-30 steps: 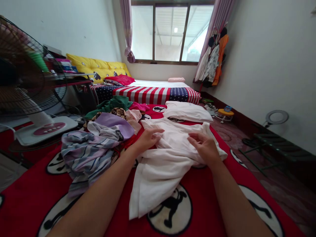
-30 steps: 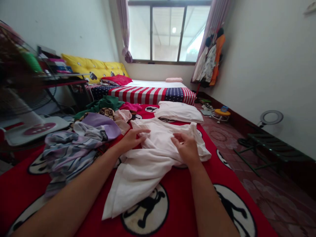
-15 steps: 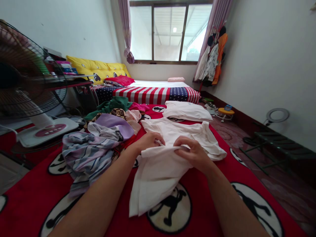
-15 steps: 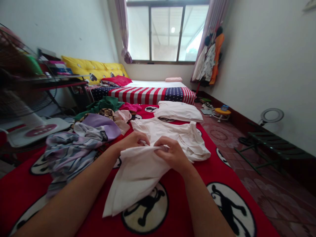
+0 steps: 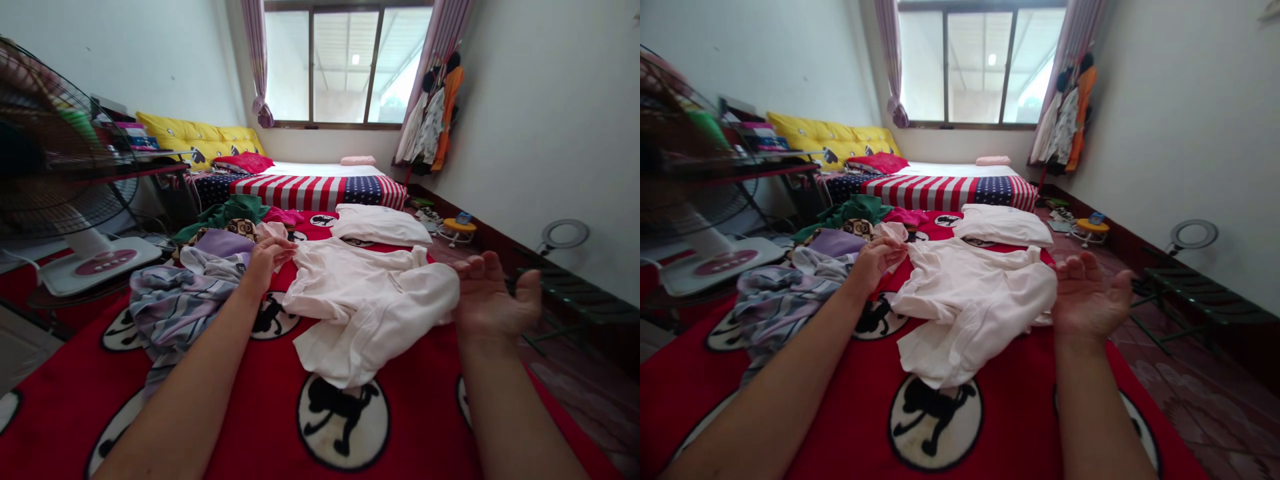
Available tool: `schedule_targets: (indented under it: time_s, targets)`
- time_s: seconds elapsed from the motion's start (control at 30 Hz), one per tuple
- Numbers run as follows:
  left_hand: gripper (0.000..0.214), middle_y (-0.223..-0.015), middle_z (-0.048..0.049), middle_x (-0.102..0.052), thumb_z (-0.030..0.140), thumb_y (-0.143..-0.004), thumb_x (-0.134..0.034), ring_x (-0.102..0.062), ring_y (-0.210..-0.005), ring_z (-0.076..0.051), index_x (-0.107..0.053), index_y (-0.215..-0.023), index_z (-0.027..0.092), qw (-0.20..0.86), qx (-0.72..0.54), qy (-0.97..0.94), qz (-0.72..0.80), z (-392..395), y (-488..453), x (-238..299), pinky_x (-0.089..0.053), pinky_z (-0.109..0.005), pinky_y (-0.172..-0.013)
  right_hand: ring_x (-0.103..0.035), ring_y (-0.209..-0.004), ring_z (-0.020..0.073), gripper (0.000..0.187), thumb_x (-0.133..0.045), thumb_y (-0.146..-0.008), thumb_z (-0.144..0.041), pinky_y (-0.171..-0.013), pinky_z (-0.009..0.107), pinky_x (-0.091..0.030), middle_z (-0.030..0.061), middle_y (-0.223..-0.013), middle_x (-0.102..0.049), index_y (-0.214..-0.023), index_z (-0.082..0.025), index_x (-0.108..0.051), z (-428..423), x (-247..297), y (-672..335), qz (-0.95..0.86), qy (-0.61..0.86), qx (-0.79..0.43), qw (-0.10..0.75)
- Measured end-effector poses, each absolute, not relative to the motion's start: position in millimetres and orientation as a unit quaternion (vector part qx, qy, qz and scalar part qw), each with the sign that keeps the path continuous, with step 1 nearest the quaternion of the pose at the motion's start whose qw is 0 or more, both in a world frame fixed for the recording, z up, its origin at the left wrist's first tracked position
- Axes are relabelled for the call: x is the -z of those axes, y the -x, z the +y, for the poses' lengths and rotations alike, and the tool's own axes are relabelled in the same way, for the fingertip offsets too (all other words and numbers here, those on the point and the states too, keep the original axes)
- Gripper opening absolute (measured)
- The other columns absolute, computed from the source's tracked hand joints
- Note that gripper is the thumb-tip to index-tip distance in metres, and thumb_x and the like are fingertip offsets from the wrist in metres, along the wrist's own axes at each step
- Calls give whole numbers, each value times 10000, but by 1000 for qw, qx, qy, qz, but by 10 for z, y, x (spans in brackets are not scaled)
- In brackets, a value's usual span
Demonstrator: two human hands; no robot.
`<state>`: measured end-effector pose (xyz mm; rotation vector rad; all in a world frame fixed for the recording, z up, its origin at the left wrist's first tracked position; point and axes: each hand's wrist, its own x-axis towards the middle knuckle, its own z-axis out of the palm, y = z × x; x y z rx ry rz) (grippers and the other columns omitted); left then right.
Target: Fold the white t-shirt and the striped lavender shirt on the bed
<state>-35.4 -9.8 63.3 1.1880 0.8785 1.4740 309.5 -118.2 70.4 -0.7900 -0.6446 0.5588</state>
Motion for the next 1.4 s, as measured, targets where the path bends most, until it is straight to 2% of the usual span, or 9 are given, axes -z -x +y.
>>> schedule_targets:
  time_s: [0.13, 0.27, 0.47, 0.53, 0.63, 0.73, 0.93, 1.13, 1.4]
  targets:
    - [228, -922, -58, -701, 300, -701, -634, -641, -749, -141, -672, -862, 143, 495, -451, -662, 336, -280, 182, -822, -509, -268, -726, -594, -706, 207, 402, -357, -863, -534, -681, 359, -484, 54, -755, -618, -824, -246, -635, -1268, -853, -2929, -403, 361, -276, 794]
    - [261, -839, -37, -699, 328, -708, -686, -621, -716, -140, -714, -902, 156, 381, -190, -854, 299, -566, 0, -1036, -460, -212, -618, -552, -607, 150, 228, -567, -805, -406, -568, 284, -433, 37, -783, -663, -815, -218, -696, -1306, -929, -2705, -496, 362, -266, 743]
    - [134, -645, 8, -659, 220, -699, -682, -564, -569, -96, -745, -796, 151, 301, -44, -911, 278, -945, -85, -1316, -386, -178, -522, -618, -949, 216, 144, -672, -752, -237, -898, 371, -453, 35, -967, -685, -895, -230, -690, -1346, -919, -2534, -610, 506, 79, 604]
    - [165, -669, 10, -679, 206, -712, -667, -578, -581, -98, -750, -847, 158, 327, -15, -904, 276, -1007, -96, -1360, -391, -174, -528, -630, -899, 207, 145, -637, -775, -200, -877, 365, -468, 32, -938, -684, -909, -232, -681, -1373, -935, -2485, -634, 501, 127, 575]
    - [224, -729, 19, -706, 188, -705, -656, -596, -626, -109, -754, -907, 185, 323, 36, -905, 275, -1036, -147, -1325, -403, -179, -555, -634, -754, 169, 113, -607, -800, -192, -768, 316, -485, 11, -843, -691, -884, -226, -675, -1399, -954, -2409, -690, 483, 95, 530]
    - [259, -743, 28, -709, 181, -650, -682, -595, -652, -130, -755, -896, 216, 234, 80, -926, 285, -1012, -220, -1194, -406, -202, -582, -642, -783, 175, 93, -636, -779, -228, -782, 314, -471, 5, -844, -711, -852, -229, -694, -1378, -904, -2409, -764, 505, 30, 400]
    - [571, -1019, -28, -674, 396, -537, -803, -608, -933, -238, -687, -1077, 252, 123, 74, -957, 251, -1016, -271, -955, -459, -295, -794, -583, -1075, 281, 485, -757, -610, -294, -918, 358, -428, 103, -1121, -675, -1078, -176, -709, -1283, -649, -2664, -784, 591, -101, 160]
    - [432, -1021, -61, -628, 262, -555, -774, -600, -921, -257, -647, -964, 209, 29, 41, -964, 263, -1205, -263, -748, -461, -349, -801, -628, -937, 270, 514, -772, -580, -411, -801, 323, -452, 80, -996, -704, -1040, -190, -715, -1255, -635, -2754, -740, 647, -110, 143]
    - [106, -799, -8, -649, 163, -704, -691, -593, -866, -188, -634, -786, 198, 85, 18, -972, 218, -1124, -145, -748, -413, -281, -818, -629, -776, 198, 304, -734, -635, -408, -646, 276, -433, 28, -847, -703, -870, -216, -722, -1245, -688, -2789, -715, 655, -126, 213]
